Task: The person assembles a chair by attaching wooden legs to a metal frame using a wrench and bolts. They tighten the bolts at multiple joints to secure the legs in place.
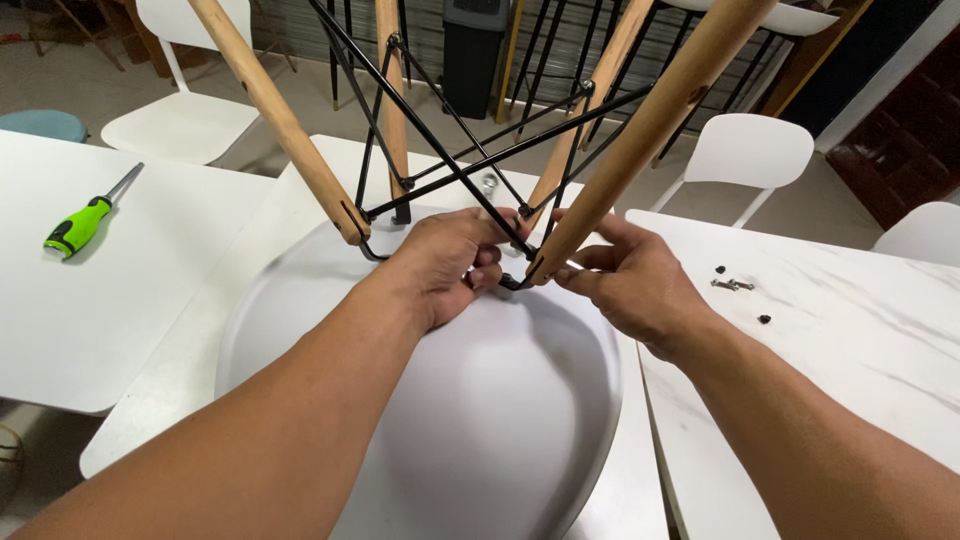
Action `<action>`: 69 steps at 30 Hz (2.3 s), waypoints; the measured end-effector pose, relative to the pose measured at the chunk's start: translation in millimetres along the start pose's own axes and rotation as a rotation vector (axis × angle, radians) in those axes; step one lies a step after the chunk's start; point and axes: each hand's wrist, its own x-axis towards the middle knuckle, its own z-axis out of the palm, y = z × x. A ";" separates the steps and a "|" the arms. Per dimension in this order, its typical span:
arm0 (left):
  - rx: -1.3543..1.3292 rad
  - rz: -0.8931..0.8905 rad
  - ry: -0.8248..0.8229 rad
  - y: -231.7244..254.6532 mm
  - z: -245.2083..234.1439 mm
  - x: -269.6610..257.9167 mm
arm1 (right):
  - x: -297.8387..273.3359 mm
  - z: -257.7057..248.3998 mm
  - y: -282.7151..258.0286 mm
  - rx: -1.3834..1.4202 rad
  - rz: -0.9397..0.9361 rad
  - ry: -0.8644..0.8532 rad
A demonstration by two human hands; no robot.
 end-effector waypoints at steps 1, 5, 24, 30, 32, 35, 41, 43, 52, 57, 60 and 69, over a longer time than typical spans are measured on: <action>-0.040 0.004 0.009 0.0 -0.1 -1.2 | -0.3 0.0 1.4 0.034 -0.010 0.032; -0.210 -0.023 0.126 -0.2 1.3 -10.2 | -1.8 -5.5 10.5 0.163 -0.060 0.125; -0.673 0.040 -0.110 -9.8 -11.5 -65.1 | -47.8 3.2 -22.3 0.335 -0.258 0.055; -0.595 0.031 -0.122 -12.3 -4.3 -69.9 | -51.8 -0.2 -37.6 0.337 -0.321 0.021; -0.417 0.027 -0.129 -14.0 -0.9 -70.5 | -53.9 -0.1 -39.8 0.252 -0.395 0.019; -0.284 0.019 -0.182 -18.4 9.4 -71.1 | -61.0 -2.7 -40.5 0.065 -0.357 0.065; -0.112 -0.050 -0.073 -31.0 34.7 -75.3 | -82.4 -16.5 -26.6 -0.122 -0.203 0.073; -0.008 -0.059 -0.059 -37.1 47.0 -76.5 | -83.3 -24.1 -15.4 -0.251 -0.058 0.084; 0.289 -0.205 -0.072 -49.9 84.6 -78.7 | -49.1 -57.4 118.0 0.024 0.151 0.376; 0.334 -0.258 -0.027 -50.4 82.2 -80.7 | -30.2 -49.8 185.8 -0.186 0.528 0.363; 0.383 -0.272 -0.010 -49.0 80.7 -81.7 | -25.9 -41.5 203.0 -0.232 0.557 0.305; 0.415 -0.267 -0.015 -49.2 85.5 -78.6 | -29.1 -36.1 208.0 -0.261 0.509 0.286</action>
